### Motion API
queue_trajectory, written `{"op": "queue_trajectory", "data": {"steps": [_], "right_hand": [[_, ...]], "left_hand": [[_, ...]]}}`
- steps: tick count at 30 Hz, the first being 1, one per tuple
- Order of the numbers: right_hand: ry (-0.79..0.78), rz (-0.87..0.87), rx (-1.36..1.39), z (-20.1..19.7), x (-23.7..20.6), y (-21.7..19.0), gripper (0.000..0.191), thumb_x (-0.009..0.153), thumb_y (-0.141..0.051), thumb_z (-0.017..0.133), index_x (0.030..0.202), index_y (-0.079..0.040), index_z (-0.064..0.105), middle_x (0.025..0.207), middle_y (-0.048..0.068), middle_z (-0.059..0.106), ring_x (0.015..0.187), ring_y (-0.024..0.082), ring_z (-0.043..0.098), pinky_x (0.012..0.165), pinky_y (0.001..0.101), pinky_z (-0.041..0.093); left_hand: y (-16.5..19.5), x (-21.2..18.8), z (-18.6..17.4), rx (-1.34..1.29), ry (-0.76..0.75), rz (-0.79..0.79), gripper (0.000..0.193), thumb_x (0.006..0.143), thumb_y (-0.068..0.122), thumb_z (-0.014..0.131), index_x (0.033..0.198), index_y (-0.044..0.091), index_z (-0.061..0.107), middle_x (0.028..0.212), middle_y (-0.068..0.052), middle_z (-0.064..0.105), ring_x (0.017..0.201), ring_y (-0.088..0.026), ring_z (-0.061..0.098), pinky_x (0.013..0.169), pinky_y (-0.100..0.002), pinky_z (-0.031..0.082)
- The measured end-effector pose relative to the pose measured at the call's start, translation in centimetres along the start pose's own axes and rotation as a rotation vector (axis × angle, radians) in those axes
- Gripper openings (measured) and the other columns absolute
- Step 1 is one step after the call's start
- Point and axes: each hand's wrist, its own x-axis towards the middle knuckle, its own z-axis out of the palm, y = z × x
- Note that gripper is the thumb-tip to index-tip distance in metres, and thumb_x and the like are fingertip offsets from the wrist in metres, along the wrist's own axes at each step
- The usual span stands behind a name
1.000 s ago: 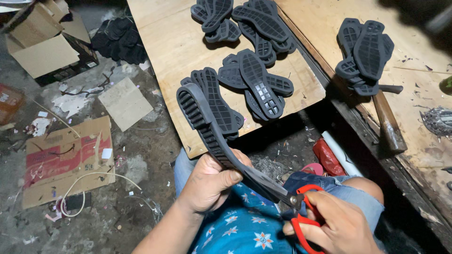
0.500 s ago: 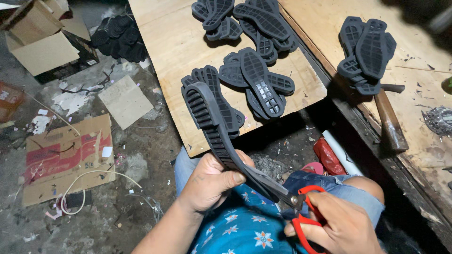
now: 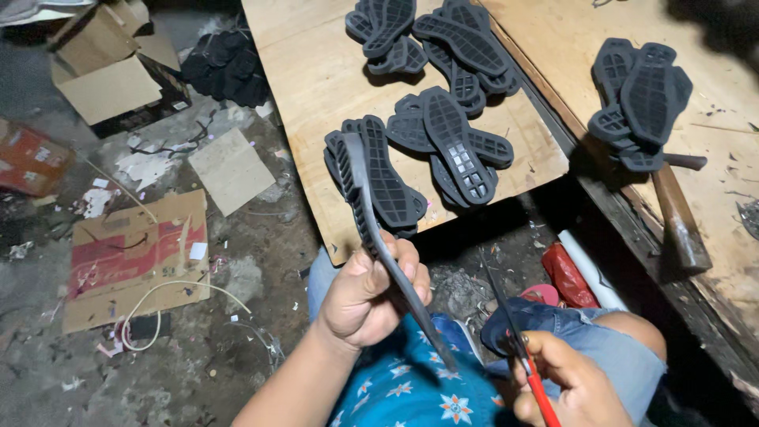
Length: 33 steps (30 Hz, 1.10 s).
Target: The person sits at a workbench holding black rubber shoe soles and trims the edges with red-handled scissors, rotating each sole to cut around its outline, then sets the trimmed sole on the bench with the finished pile and picks up the next one.
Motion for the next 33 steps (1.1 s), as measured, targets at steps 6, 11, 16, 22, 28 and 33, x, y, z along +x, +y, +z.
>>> {"op": "queue_trajectory", "data": {"steps": [6, 11, 16, 22, 28, 33], "right_hand": [[-0.118, 0.426, 0.304, 2.0, 0.6, 1.2, 0.049, 0.079, -0.029, 0.072, 0.121, -0.005, 0.061, 0.081, 0.000, 0.067, 0.065, 0.008, 0.059, 0.059, 0.0242, 0.046], [-0.129, 0.503, 0.146, 3.0, 1.3, -1.6, 0.031, 0.077, -0.011, 0.083, 0.101, -0.002, 0.067, 0.073, -0.002, 0.056, 0.063, 0.007, 0.054, 0.056, 0.0251, 0.041], [-0.106, 0.471, 0.137, 3.2, 1.7, -3.1, 0.031, 0.075, -0.011, 0.088, 0.100, -0.004, 0.070, 0.069, -0.004, 0.056, 0.061, 0.005, 0.052, 0.054, 0.0234, 0.038], [-0.078, 0.474, 0.141, 3.0, 1.6, -2.8, 0.044, 0.071, -0.010, 0.090, 0.110, -0.005, 0.071, 0.075, -0.004, 0.060, 0.064, 0.005, 0.054, 0.055, 0.0231, 0.041], [-0.052, 0.497, 0.198, 2.7, 1.6, -2.6, 0.045, 0.070, -0.004, 0.089, 0.110, -0.002, 0.070, 0.076, -0.001, 0.065, 0.063, 0.007, 0.059, 0.055, 0.0237, 0.043], [0.018, 0.606, 0.298, 2.7, 1.4, -2.1, 0.040, 0.072, 0.003, 0.082, 0.110, 0.001, 0.070, 0.068, 0.004, 0.064, 0.057, 0.010, 0.057, 0.050, 0.0254, 0.041]], "left_hand": [[-0.2, 0.0, -0.6, 0.082, -0.065, 0.013, 0.017, 0.101, 0.017, 0.073, 0.113, 0.010, 0.063, 0.101, -0.009, 0.063, 0.095, -0.028, 0.064, 0.089, -0.040, 0.050], [0.0, -0.2, -0.3, 0.226, 0.015, -0.015, 0.018, 0.099, 0.018, 0.076, 0.105, 0.009, 0.063, 0.100, -0.009, 0.062, 0.097, -0.025, 0.060, 0.091, -0.039, 0.049], [-0.3, -0.1, -0.1, 0.289, 0.051, 0.001, 0.021, 0.096, 0.021, 0.078, 0.103, 0.008, 0.063, 0.099, -0.008, 0.061, 0.096, -0.023, 0.058, 0.090, -0.039, 0.048], [-0.6, -0.1, -0.2, 0.251, 0.054, -0.001, 0.019, 0.096, 0.020, 0.078, 0.103, 0.010, 0.063, 0.099, -0.008, 0.061, 0.097, -0.023, 0.059, 0.091, -0.039, 0.048], [-0.8, 0.1, -0.4, 0.252, 0.055, 0.017, 0.019, 0.096, 0.020, 0.078, 0.105, 0.010, 0.064, 0.100, -0.008, 0.062, 0.098, -0.023, 0.059, 0.091, -0.038, 0.048], [-0.6, 0.0, -0.5, 0.279, 0.056, 0.015, 0.021, 0.095, 0.021, 0.079, 0.107, 0.010, 0.065, 0.100, -0.008, 0.061, 0.098, -0.023, 0.058, 0.092, -0.038, 0.048]]}}
